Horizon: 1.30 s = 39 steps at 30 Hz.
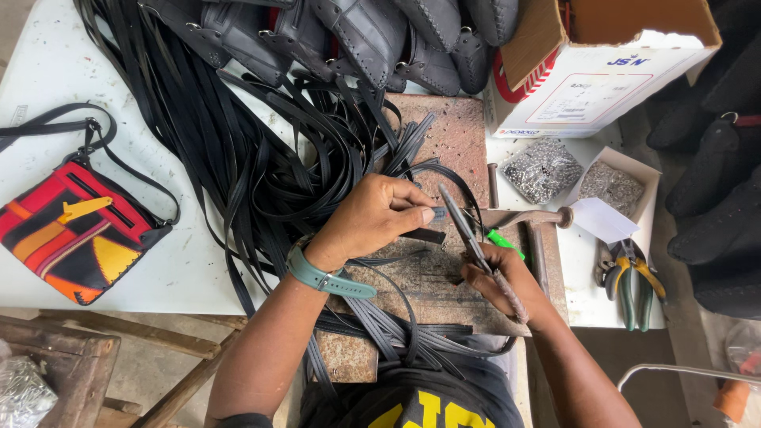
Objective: The person uses pliers to cut multiple black leather straps on a workbench. The person repeatedly picks up straps, positions them, and cuts them into shorter pieces, then places the cut pieces aside.
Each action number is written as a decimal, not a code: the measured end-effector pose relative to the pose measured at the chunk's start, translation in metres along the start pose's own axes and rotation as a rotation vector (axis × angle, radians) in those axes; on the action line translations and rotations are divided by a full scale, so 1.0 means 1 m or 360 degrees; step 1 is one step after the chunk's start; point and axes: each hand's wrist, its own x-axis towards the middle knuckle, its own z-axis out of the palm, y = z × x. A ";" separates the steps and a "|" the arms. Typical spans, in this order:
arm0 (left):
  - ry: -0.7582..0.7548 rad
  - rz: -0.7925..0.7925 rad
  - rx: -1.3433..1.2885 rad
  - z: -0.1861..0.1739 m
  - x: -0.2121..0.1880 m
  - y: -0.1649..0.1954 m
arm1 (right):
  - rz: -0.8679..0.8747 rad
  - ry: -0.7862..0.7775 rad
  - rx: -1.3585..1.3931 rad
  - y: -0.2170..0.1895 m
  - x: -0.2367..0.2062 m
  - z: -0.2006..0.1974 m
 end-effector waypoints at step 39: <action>0.0777 0.0405 -0.0579 0.054 0.007 -0.040 | 0.0623 0.0311 0.0833 -0.007 0.016 0.094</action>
